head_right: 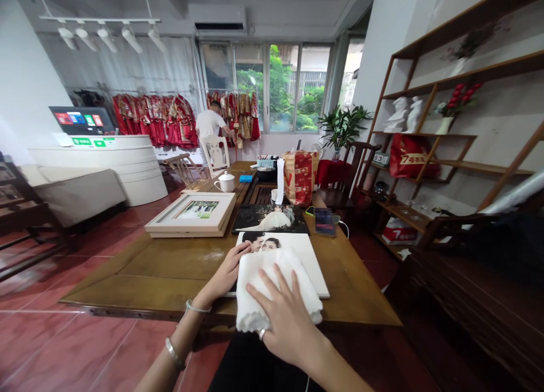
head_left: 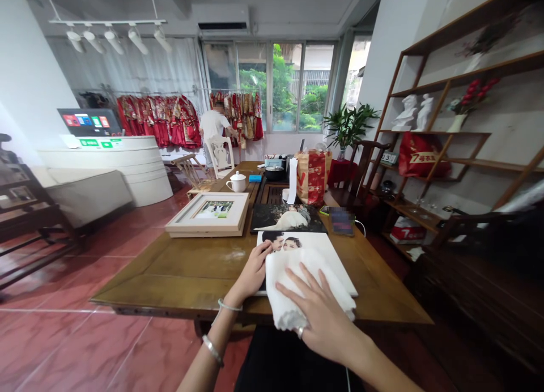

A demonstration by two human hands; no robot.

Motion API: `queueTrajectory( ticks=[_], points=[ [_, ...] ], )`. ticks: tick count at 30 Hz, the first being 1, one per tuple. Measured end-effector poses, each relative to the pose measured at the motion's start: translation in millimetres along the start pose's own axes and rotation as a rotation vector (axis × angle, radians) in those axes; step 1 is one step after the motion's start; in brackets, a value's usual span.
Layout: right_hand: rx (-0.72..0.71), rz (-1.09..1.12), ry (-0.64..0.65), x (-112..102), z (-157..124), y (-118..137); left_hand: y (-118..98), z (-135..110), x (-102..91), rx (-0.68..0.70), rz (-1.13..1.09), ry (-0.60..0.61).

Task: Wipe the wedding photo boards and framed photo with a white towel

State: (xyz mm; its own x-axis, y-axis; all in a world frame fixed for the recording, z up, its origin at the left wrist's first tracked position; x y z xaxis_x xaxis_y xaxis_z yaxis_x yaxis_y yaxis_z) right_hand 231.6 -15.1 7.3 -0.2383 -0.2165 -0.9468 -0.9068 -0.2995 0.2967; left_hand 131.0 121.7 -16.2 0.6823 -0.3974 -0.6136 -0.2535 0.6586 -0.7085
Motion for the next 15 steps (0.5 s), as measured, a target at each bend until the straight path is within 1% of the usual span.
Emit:
queueTrajectory(
  ticks=[3, 5, 7, 9, 11, 13, 15],
  points=[
    [-0.013, 0.037, 0.018, -7.4, -10.4, -15.2, 4.6, 0.0, 0.5, 0.001, -0.025, -0.012],
    [0.037, 0.053, 0.002, -15.1, -8.5, -36.2, 6.8, -0.1, 0.9, 0.001, -0.025, -0.017],
    [0.126, 0.052, -0.030, -23.6, 0.4, -61.5, 7.4, -0.3, 1.2, 0.000, -0.013, -0.015],
    [0.234, 0.051, -0.063, -32.7, 15.1, -85.7, 7.0, -0.4, 1.3, 0.000, -0.001, -0.009],
    [0.319, 0.056, -0.081, -41.5, 35.0, -102.5, 6.6, -0.1, 1.3, 0.003, 0.005, -0.003],
    [0.353, 0.062, -0.092, -49.6, 58.8, -107.8, 6.2, 0.2, 1.3, 0.013, 0.008, 0.000],
    [0.335, 0.056, -0.100, -56.0, 85.0, -101.1, 5.6, 0.5, 1.1, 0.025, 0.012, -0.001]
  ],
)
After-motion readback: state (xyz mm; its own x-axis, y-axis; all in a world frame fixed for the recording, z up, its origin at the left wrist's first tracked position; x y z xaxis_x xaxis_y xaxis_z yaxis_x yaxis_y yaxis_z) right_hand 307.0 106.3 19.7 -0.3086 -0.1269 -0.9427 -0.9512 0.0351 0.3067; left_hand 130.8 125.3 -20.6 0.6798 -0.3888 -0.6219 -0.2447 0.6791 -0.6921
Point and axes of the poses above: each hand's wrist, its own z-axis towards the middle knuckle, its own x-axis out of the palm, y = z × x, the point moved 8 cm from there along z, towards the middle knuckle, and after that the axes turned 11 degrees about y, right-handed, at the moved point
